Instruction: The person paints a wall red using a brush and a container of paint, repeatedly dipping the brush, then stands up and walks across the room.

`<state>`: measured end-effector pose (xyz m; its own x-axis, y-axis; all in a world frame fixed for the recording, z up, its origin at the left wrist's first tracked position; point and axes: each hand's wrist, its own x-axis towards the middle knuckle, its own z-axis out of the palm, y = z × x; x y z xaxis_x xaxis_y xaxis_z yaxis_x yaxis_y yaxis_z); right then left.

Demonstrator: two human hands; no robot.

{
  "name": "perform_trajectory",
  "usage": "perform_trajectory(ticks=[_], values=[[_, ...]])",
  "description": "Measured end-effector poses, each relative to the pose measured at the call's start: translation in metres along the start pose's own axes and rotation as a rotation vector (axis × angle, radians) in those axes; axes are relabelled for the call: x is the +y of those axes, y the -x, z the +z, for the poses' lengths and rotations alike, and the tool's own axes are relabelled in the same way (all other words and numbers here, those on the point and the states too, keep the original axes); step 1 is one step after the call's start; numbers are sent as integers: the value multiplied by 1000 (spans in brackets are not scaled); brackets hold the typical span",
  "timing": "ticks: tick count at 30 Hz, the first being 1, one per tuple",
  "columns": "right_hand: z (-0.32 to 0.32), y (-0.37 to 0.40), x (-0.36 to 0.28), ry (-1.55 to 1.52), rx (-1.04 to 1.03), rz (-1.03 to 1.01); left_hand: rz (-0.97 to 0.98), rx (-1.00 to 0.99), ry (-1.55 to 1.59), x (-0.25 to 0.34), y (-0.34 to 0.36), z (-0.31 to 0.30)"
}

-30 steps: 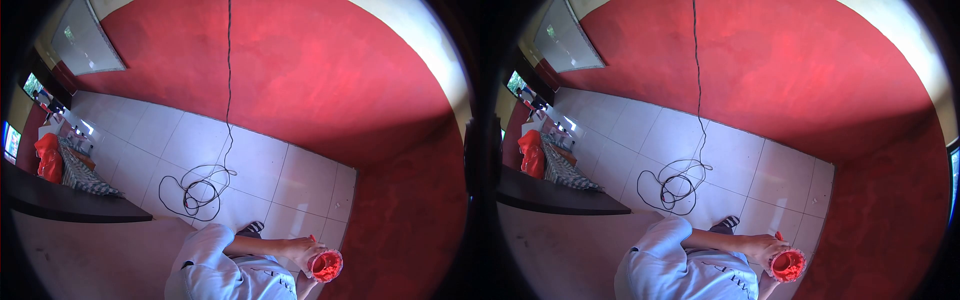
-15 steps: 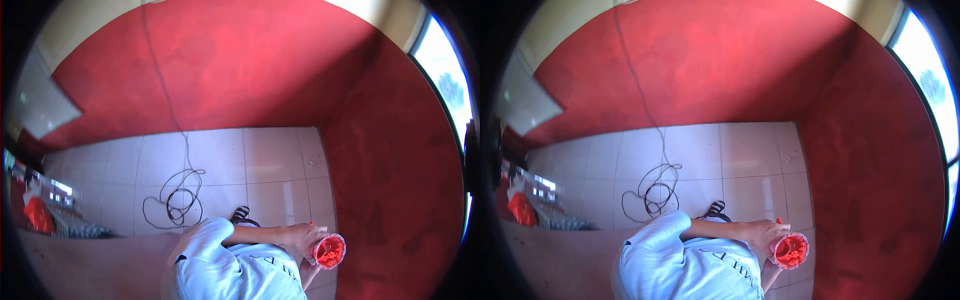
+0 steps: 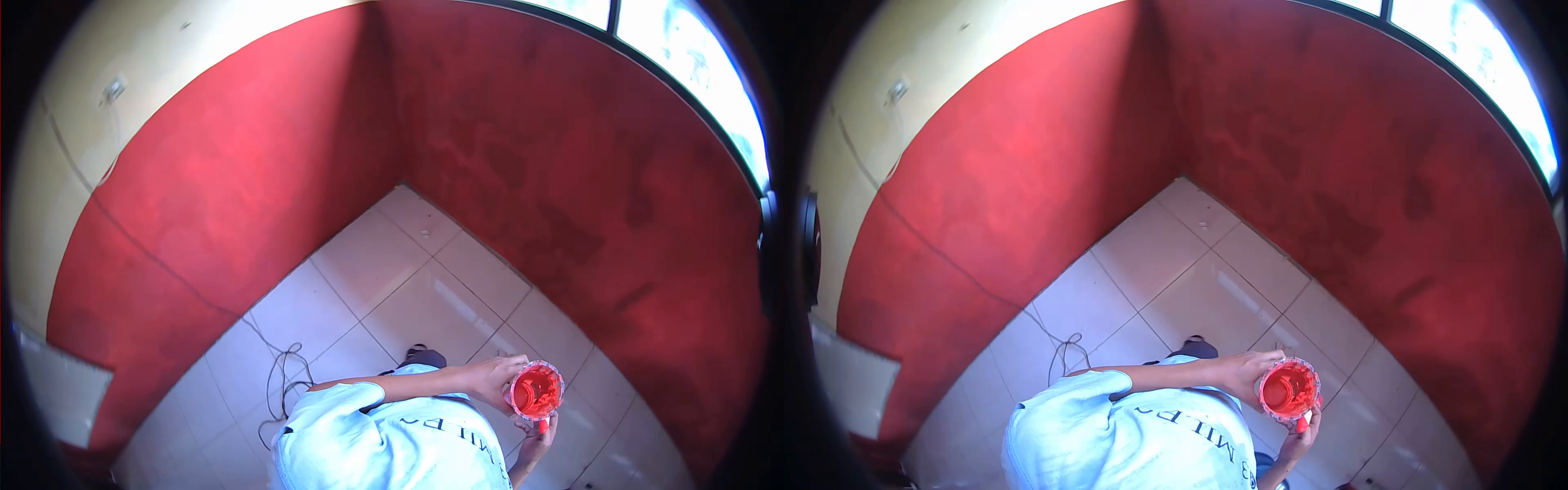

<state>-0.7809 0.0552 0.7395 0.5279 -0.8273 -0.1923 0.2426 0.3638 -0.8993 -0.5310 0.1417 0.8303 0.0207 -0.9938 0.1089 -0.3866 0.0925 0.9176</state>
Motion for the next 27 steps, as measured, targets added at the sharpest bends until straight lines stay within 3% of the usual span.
perform_trajectory(ticks=[3, 6, 7, 8, 9, 11, 12, 13, 19, 23, 27], values=[[-26, -4, 27, -42, 68, -124, 7, -49, 37, -11, -27, 1], [-34, -11, 27, 116, 175, -199, -1, -127, 88, -11, -63, -8], [-14, -12, 12, 94, 235, -177, -4, -168, 100, -14, -76, -9], [-14, -22, 13, -27, 367, -28, -6, -185, 127, -23, -93, -10], [5, -13, -2, 222, 425, -63, -3, -216, 152, -27, -91, 0], [19, -11, -14, 121, 452, 44, -48, -291, 190, -34, -101, 6], [11, -17, -1, 280, 397, -52, -118, -387, 217, -37, -115, 7], [10, -23, 10, 269, 425, -22, -183, -471, 234, -42, -130, 6], [14, -22, 44, -67, 514, 71, -44, -610, 187, -75, -157, 31], [19, -22, 48, -109, 630, 72, 10, -699, 140, -96, -171, 37], [22, -41, 89, 53, 793, -13, 15, -791, 180, -147, -196, 41]])
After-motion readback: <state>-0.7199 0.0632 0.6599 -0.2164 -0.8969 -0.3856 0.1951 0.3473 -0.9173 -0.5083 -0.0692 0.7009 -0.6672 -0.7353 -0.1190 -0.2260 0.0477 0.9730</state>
